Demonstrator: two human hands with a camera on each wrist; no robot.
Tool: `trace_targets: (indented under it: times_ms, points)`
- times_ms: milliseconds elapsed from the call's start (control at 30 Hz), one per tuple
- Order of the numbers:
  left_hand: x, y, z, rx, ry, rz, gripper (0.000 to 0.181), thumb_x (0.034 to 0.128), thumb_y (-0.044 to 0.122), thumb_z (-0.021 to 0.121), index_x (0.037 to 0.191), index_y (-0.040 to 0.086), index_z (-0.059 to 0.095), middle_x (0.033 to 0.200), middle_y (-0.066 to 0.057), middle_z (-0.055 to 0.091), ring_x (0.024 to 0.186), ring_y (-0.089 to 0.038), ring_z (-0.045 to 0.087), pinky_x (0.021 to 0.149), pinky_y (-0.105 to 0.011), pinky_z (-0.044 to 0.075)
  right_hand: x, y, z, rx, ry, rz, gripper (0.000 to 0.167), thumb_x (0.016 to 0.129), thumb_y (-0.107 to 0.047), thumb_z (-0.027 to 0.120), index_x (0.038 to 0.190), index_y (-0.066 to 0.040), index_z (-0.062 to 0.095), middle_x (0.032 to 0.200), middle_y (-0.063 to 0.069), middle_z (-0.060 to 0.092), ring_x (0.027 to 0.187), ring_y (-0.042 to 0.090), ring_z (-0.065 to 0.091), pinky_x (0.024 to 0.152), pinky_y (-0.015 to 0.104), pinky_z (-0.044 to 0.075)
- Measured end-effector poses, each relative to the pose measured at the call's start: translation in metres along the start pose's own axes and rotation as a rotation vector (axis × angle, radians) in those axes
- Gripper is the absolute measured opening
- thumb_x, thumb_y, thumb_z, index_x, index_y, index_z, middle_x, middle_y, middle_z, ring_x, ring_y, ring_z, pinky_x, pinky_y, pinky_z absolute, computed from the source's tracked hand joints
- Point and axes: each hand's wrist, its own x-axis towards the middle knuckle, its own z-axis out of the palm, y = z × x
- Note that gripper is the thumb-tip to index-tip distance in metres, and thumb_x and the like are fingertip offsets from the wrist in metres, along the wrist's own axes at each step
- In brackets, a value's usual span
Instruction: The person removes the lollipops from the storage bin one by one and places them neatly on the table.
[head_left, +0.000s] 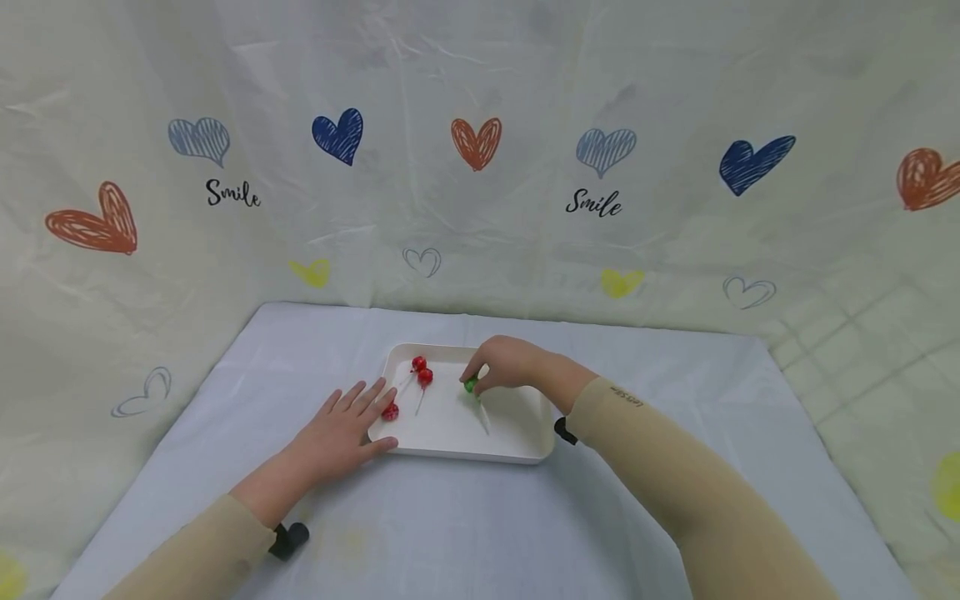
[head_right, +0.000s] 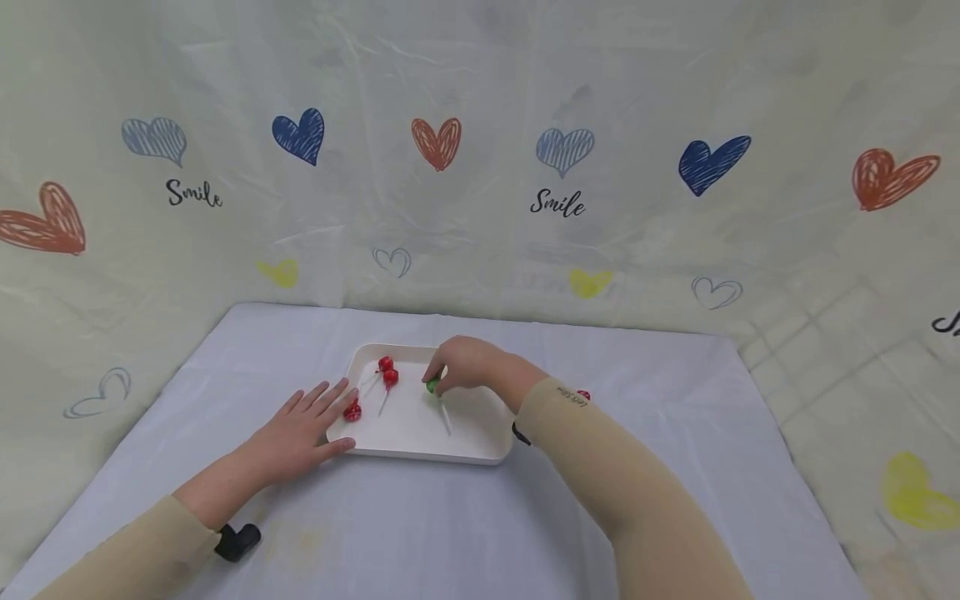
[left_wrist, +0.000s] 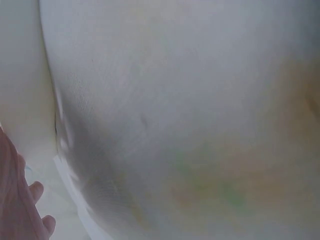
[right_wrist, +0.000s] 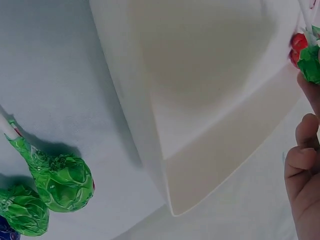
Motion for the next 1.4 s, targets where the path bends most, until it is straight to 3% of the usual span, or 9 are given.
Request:
trace_targets:
  times_ms: [333, 600, 867, 1167, 1400]
  points:
    - [0.001, -0.001, 0.002, 0.002, 0.001, -0.002, 0.091, 0.0901, 0.071, 0.049, 0.16, 0.02, 0.021, 0.166, -0.006, 0.014, 0.15, -0.037, 0.012, 0.117, -0.062, 0.01, -0.017, 0.016, -0.007, 0.048, 0.054, 0.022, 0.032, 0.086, -0.026, 0.079, 0.117, -0.023, 0.076, 0.109, -0.014, 0.072, 0.115, 0.019, 0.062, 0.096, 0.034, 0.048]
    - [0.004, -0.004, 0.005, -0.009, 0.001, -0.009, 0.09, 0.0902, 0.068, 0.052, 0.16, 0.02, 0.021, 0.166, -0.006, 0.014, 0.15, -0.038, 0.012, 0.117, -0.063, 0.009, -0.046, 0.035, -0.018, 0.062, 0.119, 0.073, 0.03, 0.088, -0.03, 0.077, 0.118, -0.025, 0.075, 0.116, -0.012, 0.07, 0.111, 0.019, 0.063, 0.09, 0.036, 0.051]
    - [0.004, -0.008, 0.012, -0.021, 0.031, -0.004, 0.091, 0.0886, 0.07, 0.053, 0.159, 0.021, 0.022, 0.166, -0.005, 0.016, 0.15, -0.037, 0.013, 0.117, -0.063, 0.01, -0.085, 0.058, -0.024, 0.086, 0.166, 0.129, 0.031, 0.089, -0.032, 0.076, 0.119, -0.025, 0.075, 0.118, -0.006, 0.07, 0.095, 0.013, 0.061, 0.077, 0.032, 0.052]
    - [0.003, -0.007, 0.012, -0.019, 0.031, 0.001, 0.093, 0.0882, 0.072, 0.051, 0.159, 0.02, 0.022, 0.166, -0.006, 0.015, 0.15, -0.038, 0.013, 0.117, -0.062, 0.009, -0.141, 0.104, -0.009, 0.102, 0.187, 0.254, 0.031, 0.09, -0.031, 0.074, 0.12, -0.023, 0.074, 0.122, 0.001, 0.069, 0.105, 0.021, 0.062, 0.082, 0.038, 0.052]
    - [0.002, -0.004, 0.007, -0.007, 0.024, 0.002, 0.091, 0.0893, 0.07, 0.051, 0.159, 0.02, 0.022, 0.165, -0.007, 0.017, 0.15, -0.039, 0.013, 0.117, -0.062, 0.009, -0.186, 0.134, -0.002, 0.102, 0.205, 0.289, 0.029, 0.09, -0.027, 0.073, 0.118, -0.017, 0.075, 0.118, 0.006, 0.071, 0.11, 0.031, 0.063, 0.081, 0.041, 0.053]
